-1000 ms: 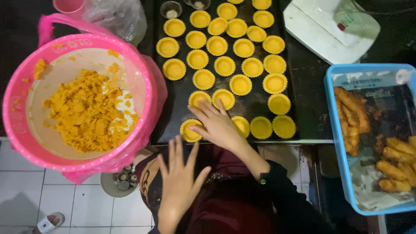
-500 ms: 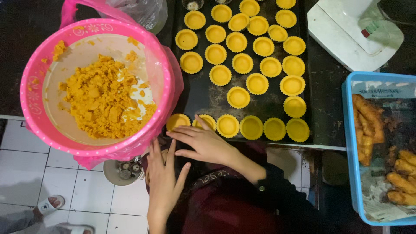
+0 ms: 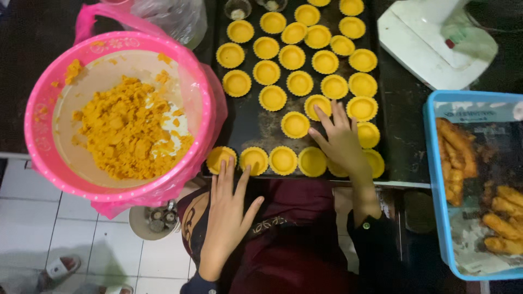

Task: The person organizes empty yellow pastry molds on a black tray by hand and then fills them one at a time with dough from a pink bucket.

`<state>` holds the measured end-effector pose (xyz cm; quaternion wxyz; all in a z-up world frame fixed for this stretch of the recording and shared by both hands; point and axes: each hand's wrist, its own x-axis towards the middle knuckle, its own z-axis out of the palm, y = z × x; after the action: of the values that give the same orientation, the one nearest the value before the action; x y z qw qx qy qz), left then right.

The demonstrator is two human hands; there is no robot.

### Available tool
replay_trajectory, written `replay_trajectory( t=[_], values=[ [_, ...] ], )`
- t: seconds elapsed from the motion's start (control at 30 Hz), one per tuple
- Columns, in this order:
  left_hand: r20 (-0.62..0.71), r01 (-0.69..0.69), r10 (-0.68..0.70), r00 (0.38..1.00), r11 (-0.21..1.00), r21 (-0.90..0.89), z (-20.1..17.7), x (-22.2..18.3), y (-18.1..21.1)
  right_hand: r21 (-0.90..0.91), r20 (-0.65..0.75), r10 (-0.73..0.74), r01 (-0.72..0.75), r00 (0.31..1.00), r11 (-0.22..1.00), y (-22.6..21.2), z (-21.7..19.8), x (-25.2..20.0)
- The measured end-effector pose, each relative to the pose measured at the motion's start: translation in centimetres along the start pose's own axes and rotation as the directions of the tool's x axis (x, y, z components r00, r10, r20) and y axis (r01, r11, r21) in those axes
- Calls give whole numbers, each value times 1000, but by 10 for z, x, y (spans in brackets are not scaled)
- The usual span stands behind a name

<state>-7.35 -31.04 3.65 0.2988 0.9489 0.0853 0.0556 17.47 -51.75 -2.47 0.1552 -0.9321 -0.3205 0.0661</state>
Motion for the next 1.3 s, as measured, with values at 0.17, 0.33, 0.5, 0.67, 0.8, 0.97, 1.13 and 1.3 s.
replay_trajectory(
  t=[0.17, 0.33, 0.5, 0.67, 0.8, 0.97, 1.13, 1.3],
  values=[
    [80, -93, 86, 993, 992, 91, 15, 57, 27, 25, 63, 14, -16, 998, 1000, 4, -5, -4],
    [240, -223, 207, 949, 974, 43, 85, 107, 29, -71, -61, -83, 79, 995, 994, 4, 13, -7],
    [361, -179, 94, 928, 961, 213, 111, 126, 30, -132, 89, 15, -3, 996, 991, 10, 18, -27],
    [401, -241, 169, 900, 961, 136, 107, 121, 34, -111, 45, 40, -34, 998, 993, 3, 8, -57],
    [332, -222, 198, 922, 974, 35, 90, 116, 50, -189, -246, -85, 38, 965, 981, 39, 27, -58],
    [213, -289, 261, 942, 951, 111, 144, 141, 72, -35, -213, 27, -35, 977, 999, 48, -22, 0],
    [171, -246, 200, 965, 916, 316, 179, 158, 71, -104, 10, 147, -145, 989, 984, 71, -4, 23],
    [201, -311, 264, 943, 915, 258, 193, 155, 57, -43, 8, 151, -150, 989, 988, 77, 1, 18]
  ],
)
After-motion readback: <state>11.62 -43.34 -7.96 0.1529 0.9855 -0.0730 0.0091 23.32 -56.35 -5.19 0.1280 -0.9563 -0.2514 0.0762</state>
